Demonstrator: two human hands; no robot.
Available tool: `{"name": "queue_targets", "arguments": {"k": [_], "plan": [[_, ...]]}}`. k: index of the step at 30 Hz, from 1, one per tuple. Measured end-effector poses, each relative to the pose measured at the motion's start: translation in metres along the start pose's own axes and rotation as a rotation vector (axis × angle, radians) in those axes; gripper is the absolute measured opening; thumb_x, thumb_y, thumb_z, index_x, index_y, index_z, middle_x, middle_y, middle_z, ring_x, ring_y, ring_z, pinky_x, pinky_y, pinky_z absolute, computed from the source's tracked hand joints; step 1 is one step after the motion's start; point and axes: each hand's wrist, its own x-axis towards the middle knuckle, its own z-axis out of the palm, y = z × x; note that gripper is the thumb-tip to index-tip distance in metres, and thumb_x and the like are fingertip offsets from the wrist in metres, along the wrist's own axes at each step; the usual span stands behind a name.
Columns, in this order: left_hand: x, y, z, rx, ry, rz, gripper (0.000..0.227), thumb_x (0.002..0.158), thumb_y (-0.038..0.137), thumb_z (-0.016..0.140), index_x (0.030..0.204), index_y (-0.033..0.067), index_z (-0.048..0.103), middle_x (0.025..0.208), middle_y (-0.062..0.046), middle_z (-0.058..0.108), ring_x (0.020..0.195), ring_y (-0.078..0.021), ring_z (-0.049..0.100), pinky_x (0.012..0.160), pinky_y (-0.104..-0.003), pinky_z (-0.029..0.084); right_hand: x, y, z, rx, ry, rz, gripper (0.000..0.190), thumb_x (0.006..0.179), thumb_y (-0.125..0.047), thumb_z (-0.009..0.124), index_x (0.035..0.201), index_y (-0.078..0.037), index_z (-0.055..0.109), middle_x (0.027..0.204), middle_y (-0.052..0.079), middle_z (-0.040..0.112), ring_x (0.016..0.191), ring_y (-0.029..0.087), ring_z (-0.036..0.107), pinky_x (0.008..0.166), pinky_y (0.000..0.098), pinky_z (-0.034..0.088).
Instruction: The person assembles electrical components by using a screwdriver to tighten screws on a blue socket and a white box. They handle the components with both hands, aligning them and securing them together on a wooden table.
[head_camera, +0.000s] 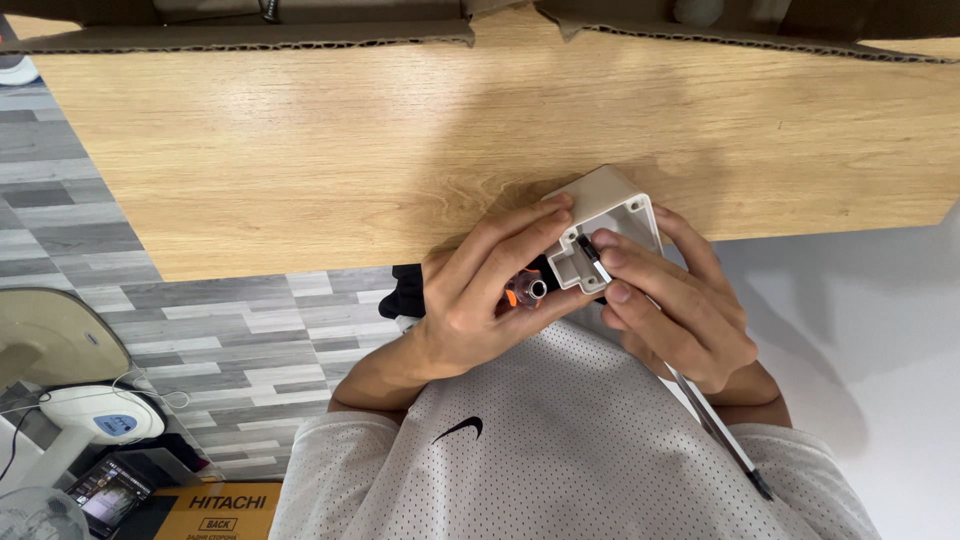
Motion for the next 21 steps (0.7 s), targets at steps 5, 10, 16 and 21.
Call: {"name": "queue_targets", "arguments": {"k": [5, 10, 16, 21], "plan": [[-0.001, 0.000, 0.000, 0.012, -0.001, 0.000, 0.049, 0.103, 0.026, 0.088, 0.133, -0.0047, 0.065, 0.131, -0.024, 0.074, 0.118, -0.0340, 0.083, 0.099, -0.039, 0.075, 0.000, -0.002, -0.001, 0.000, 0.007, 0.009, 0.024, 0.107, 0.004, 0.070, 0.129, 0.011, 0.061, 0.121, 0.038, 0.071, 0.109, 0.060, 0.081, 0.108, 0.0732, 0.058], [0.000, 0.000, 0.001, -0.007, 0.000, -0.002, 0.048, 0.101, 0.022, 0.090, 0.132, -0.0057, 0.065, 0.131, -0.025, 0.074, 0.120, -0.0360, 0.083, 0.102, -0.040, 0.075, -0.002, 0.000, 0.000, 0.017, -0.012, 0.015, 0.026, 0.108, 0.003, 0.068, 0.131, 0.011, 0.059, 0.124, 0.038, 0.069, 0.112, 0.059, 0.080, 0.108, 0.0756, 0.059], [-0.001, 0.000, 0.001, 0.005, 0.000, -0.009, 0.048, 0.103, 0.025, 0.088, 0.133, -0.0040, 0.065, 0.132, -0.024, 0.074, 0.119, -0.0352, 0.083, 0.099, -0.039, 0.075, -0.004, -0.004, 0.000, 0.047, 0.010, 0.061, 0.026, 0.108, 0.002, 0.067, 0.131, 0.011, 0.059, 0.124, 0.037, 0.069, 0.113, 0.059, 0.080, 0.112, 0.0747, 0.058], [-0.002, 0.001, -0.001, -0.006, -0.025, -0.018, 0.047, 0.104, 0.025, 0.086, 0.134, -0.0046, 0.065, 0.133, -0.025, 0.073, 0.121, -0.0352, 0.083, 0.101, -0.040, 0.075, -0.003, -0.001, 0.006, 0.015, 0.065, 0.062, 0.022, 0.109, -0.001, 0.066, 0.128, 0.009, 0.062, 0.119, 0.035, 0.072, 0.109, 0.055, 0.082, 0.109, 0.0709, 0.059]]}}
